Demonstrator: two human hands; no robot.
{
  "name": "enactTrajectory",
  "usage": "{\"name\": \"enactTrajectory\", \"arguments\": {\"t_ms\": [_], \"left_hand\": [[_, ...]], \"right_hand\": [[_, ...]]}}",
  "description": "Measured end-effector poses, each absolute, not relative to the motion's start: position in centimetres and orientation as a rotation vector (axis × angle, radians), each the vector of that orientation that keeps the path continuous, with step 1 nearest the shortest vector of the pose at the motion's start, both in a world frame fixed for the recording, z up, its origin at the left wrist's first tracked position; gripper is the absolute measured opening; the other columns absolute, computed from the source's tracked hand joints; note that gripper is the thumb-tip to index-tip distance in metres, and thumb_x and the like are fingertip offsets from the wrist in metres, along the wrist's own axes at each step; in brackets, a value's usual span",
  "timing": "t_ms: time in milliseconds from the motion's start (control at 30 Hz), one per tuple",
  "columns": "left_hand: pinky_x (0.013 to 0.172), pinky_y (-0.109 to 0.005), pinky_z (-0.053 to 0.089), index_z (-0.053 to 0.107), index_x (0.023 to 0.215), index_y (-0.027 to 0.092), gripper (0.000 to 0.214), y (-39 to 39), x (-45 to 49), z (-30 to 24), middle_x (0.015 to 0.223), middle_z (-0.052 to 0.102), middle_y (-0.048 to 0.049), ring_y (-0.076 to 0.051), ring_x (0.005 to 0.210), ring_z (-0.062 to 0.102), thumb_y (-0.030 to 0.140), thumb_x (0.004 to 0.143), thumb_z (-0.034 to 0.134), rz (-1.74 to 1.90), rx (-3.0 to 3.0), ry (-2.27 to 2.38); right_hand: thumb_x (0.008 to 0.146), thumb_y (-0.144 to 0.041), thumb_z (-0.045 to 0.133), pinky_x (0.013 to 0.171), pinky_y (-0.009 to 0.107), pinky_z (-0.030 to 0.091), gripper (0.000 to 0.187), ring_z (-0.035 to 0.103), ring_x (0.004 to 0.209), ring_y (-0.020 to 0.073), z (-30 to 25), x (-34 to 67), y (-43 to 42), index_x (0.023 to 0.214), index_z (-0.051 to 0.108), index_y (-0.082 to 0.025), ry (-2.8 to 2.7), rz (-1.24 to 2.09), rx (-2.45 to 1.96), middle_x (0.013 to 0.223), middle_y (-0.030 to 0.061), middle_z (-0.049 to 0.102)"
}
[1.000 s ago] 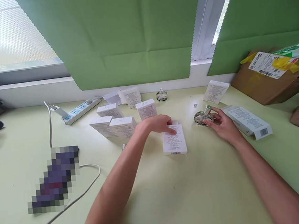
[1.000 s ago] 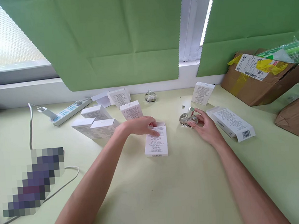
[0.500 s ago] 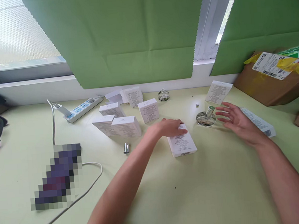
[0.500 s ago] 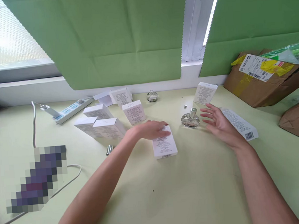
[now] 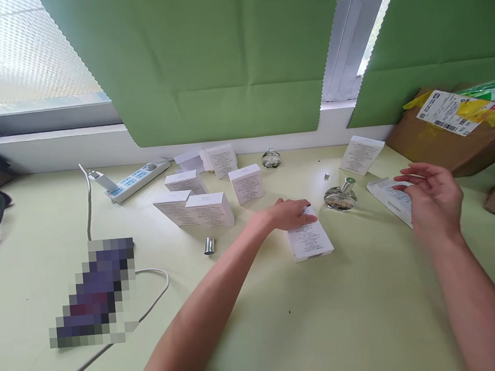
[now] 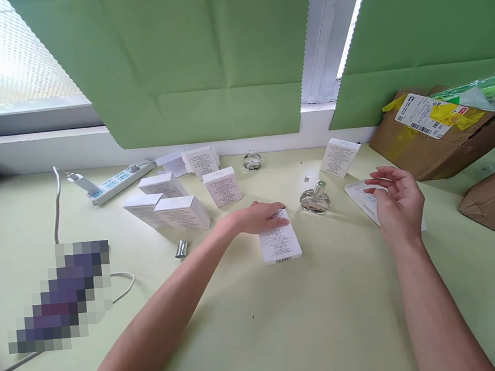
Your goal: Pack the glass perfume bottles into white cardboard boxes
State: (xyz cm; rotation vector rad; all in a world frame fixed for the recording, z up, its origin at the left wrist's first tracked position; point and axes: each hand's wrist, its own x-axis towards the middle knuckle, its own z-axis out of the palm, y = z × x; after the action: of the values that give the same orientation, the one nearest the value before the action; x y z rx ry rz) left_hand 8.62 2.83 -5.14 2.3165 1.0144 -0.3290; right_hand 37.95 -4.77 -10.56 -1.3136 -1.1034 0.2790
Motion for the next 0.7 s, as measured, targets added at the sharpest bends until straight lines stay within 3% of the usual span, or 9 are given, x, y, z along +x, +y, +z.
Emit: {"name": "enactTrajectory", "arguments": {"t_ms": [100,200,333,400,533,700], "left_hand": [[0.097,-0.041,0.045,0.04,0.146,0.026,0.061,2.8,8.7,-5.2,0.131,0.066,-0.0061,-0.033,0.132,0.047,0.061,0.097,0.031,-0.285,2.369,1.017],[0.106,-0.039,0.038,0.046,0.141,0.023,0.055,3.0,9.0,-5.4,0.121,0.069,-0.0056,-0.027,0.121,0.056,0.055,0.099,0.031,-0.218,2.446,1.018],[0.111,-0.043,0.03,0.049,0.134,0.017,0.047,3.3,9.1,-5.7,0.133,0.058,-0.014,-0.029,0.126,0.05,0.043,0.101,0.029,-0.051,2.552,1.137],[0.11,-0.045,0.03,0.05,0.133,0.015,0.048,3.3,9.0,-5.6,0.134,0.055,-0.0163,-0.031,0.129,0.047,0.045,0.101,0.029,0.007,2.575,1.189],[0.112,-0.047,0.031,0.048,0.134,0.016,0.069,2.7,8.8,-4.8,0.138,0.052,-0.0164,-0.032,0.131,0.044,0.067,0.087,0.048,-0.114,2.569,1.106],[0.123,-0.047,0.016,0.02,0.154,0.014,0.108,1.4,9.2,-4.8,0.164,0.022,-0.0166,-0.03,0.153,0.015,0.061,0.071,0.071,-0.311,2.563,0.977]], "right_hand": [[0.084,-0.037,0.062,0.099,0.067,0.047,0.036,0.057,0.122,0.0403,-10.0,39.1,-3.9,0.119,0.056,-0.042,-1.108,0.144,-1.393,0.127,0.0032,0.06],[0.084,-0.043,0.065,0.1,0.062,0.047,0.038,0.055,0.123,0.0381,-8.8,41.0,-1.0,0.121,0.054,-0.039,-1.164,0.114,-1.522,0.132,0.005,0.058],[0.074,-0.045,0.078,0.101,0.059,0.044,0.057,0.05,0.125,0.0389,-7.4,43.6,4.1,0.124,0.052,-0.035,-1.265,0.211,-1.669,0.139,0.0091,0.054],[0.069,-0.044,0.082,0.102,0.059,0.04,0.061,0.05,0.124,0.0385,-7.3,44.4,6.1,0.122,0.054,-0.031,-1.316,0.255,-1.73,0.134,0.0114,0.058],[0.068,-0.04,0.082,0.095,0.054,0.041,0.057,0.057,0.11,0.0332,-8.1,44.8,7.9,0.117,0.059,-0.024,-1.355,0.261,-1.792,0.12,0.0141,0.065],[0.072,-0.042,0.078,0.085,0.048,0.047,0.056,0.063,0.098,0.029,-9.2,44.9,7.3,0.121,0.058,-0.024,-1.326,0.249,-1.774,0.122,0.0146,0.064]]}}
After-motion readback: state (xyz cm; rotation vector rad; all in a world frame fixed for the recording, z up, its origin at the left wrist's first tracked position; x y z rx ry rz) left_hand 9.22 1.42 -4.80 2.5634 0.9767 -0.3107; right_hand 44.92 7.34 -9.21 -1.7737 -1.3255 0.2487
